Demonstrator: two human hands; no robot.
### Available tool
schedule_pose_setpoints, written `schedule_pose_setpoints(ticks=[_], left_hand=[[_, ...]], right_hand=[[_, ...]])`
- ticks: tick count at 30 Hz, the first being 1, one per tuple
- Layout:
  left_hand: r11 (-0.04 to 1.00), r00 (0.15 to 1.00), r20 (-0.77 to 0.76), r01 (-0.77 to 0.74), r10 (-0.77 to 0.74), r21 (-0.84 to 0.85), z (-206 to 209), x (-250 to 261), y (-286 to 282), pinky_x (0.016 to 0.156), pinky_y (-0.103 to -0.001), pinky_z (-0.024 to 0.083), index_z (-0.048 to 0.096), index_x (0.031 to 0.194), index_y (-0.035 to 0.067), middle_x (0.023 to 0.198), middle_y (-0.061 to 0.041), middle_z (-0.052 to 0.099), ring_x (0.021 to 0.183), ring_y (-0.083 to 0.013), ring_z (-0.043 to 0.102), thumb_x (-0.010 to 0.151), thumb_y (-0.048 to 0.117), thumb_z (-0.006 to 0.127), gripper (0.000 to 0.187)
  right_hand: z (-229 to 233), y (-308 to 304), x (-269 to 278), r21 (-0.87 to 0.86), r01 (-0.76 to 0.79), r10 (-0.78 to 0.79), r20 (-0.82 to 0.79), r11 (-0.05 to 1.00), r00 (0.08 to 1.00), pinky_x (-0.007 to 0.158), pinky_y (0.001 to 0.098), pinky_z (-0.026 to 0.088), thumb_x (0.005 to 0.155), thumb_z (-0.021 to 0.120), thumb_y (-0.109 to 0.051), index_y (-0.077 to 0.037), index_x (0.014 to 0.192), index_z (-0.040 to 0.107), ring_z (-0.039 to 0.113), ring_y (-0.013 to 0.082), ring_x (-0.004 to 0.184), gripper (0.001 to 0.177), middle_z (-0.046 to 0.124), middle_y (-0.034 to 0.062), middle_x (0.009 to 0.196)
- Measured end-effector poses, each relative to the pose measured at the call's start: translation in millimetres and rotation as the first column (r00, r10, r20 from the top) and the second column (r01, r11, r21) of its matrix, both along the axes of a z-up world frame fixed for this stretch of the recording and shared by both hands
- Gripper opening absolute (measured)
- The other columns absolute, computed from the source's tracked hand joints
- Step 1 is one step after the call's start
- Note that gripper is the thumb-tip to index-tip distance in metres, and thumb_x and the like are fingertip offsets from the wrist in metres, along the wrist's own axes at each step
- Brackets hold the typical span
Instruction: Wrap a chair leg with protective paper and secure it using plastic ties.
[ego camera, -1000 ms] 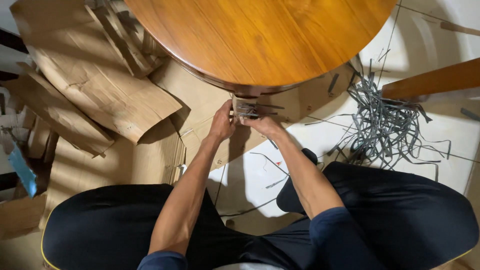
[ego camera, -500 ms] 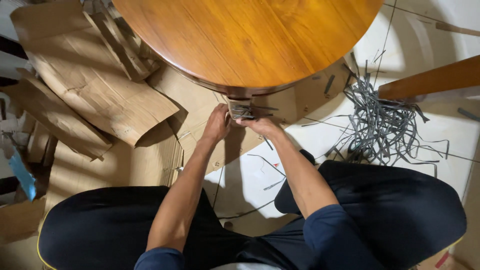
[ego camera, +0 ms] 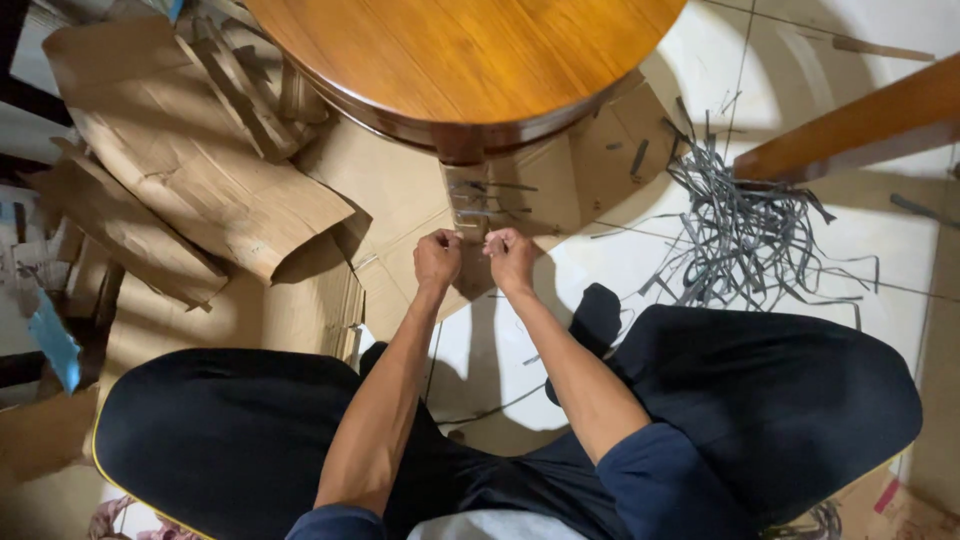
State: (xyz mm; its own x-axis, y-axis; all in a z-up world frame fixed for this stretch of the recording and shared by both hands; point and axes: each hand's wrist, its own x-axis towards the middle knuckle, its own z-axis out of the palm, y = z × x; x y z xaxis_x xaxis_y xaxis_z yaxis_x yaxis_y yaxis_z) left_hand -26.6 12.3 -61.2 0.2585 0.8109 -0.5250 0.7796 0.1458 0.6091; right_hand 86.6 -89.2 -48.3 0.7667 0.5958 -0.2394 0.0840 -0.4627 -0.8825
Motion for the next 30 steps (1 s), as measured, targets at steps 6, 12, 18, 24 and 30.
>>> schedule_pose_setpoints(ticks=[6,12,18,24,30], left_hand=[[0.999,0.997,0.070,-0.016,0.018,-0.037,-8.0,3.1,-4.7,0.097,-0.047,0.055,0.080,0.094,0.029,0.099,-0.008,0.077,0.109,-0.0363,0.069,0.089,0.033,0.064,0.017],[0.992,0.995,0.079,-0.050,0.059,-0.119,2.0,13.1,-9.8,0.097,-0.045,0.055,0.081,0.093,0.033,0.097,-0.006,0.078,0.107,-0.0350,0.070,0.083,0.035,0.071,0.015],[0.915,0.906,0.298,-0.185,0.300,-0.359,-11.8,22.9,-8.1,0.054,-0.033,0.060,0.081,0.094,0.020,0.067,-0.010,0.072,0.053,-0.0209,0.070,0.086,0.029,0.074,0.014],[0.917,0.869,0.398,-0.137,0.293,-0.375,-1.2,23.4,-14.3,0.069,-0.038,0.057,0.077,0.105,0.007,0.086,-0.015,0.073,0.079,-0.0215,0.068,0.087,0.019,0.075,0.022],[0.915,0.848,0.422,-0.164,0.322,-0.369,-27.2,19.5,-15.7,0.059,-0.025,0.050,0.077,0.098,0.011,0.076,-0.004,0.069,0.068,-0.0119,0.061,0.086,0.014,0.074,0.012]], right_hand=[[2.9,-11.5,-17.3,0.031,0.040,-0.031,-0.258,0.999,0.966,0.068,0.0230,0.043,0.096,0.057,-0.019,-0.020,0.091,0.073,0.059,0.0104,0.070,0.017,0.075,0.0002,0.074],[26.5,-18.0,-43.8,-0.005,0.063,-0.059,-0.436,0.998,0.898,0.046,0.0190,0.043,0.098,0.056,-0.018,-0.011,0.102,0.071,0.060,0.0099,0.055,0.017,0.066,0.0036,0.070],[28.7,-20.0,-60.3,0.061,-0.032,0.054,-0.414,0.998,0.908,0.050,0.0204,0.050,0.100,0.051,-0.011,-0.009,0.100,0.068,0.066,0.0112,0.062,0.017,0.066,0.0050,0.078],[-7.1,-22.6,-40.9,-0.192,-0.114,0.085,-0.154,0.975,0.984,0.103,0.0433,0.051,0.096,0.060,-0.030,-0.022,0.112,0.071,0.065,0.0313,0.120,0.021,0.072,0.0106,0.116],[8.5,-5.6,-17.3,0.082,0.110,-0.112,0.026,0.991,0.993,0.076,0.0316,0.059,0.095,0.068,-0.017,-0.014,0.110,0.076,0.072,0.0189,0.080,0.017,0.075,0.0092,0.083]])
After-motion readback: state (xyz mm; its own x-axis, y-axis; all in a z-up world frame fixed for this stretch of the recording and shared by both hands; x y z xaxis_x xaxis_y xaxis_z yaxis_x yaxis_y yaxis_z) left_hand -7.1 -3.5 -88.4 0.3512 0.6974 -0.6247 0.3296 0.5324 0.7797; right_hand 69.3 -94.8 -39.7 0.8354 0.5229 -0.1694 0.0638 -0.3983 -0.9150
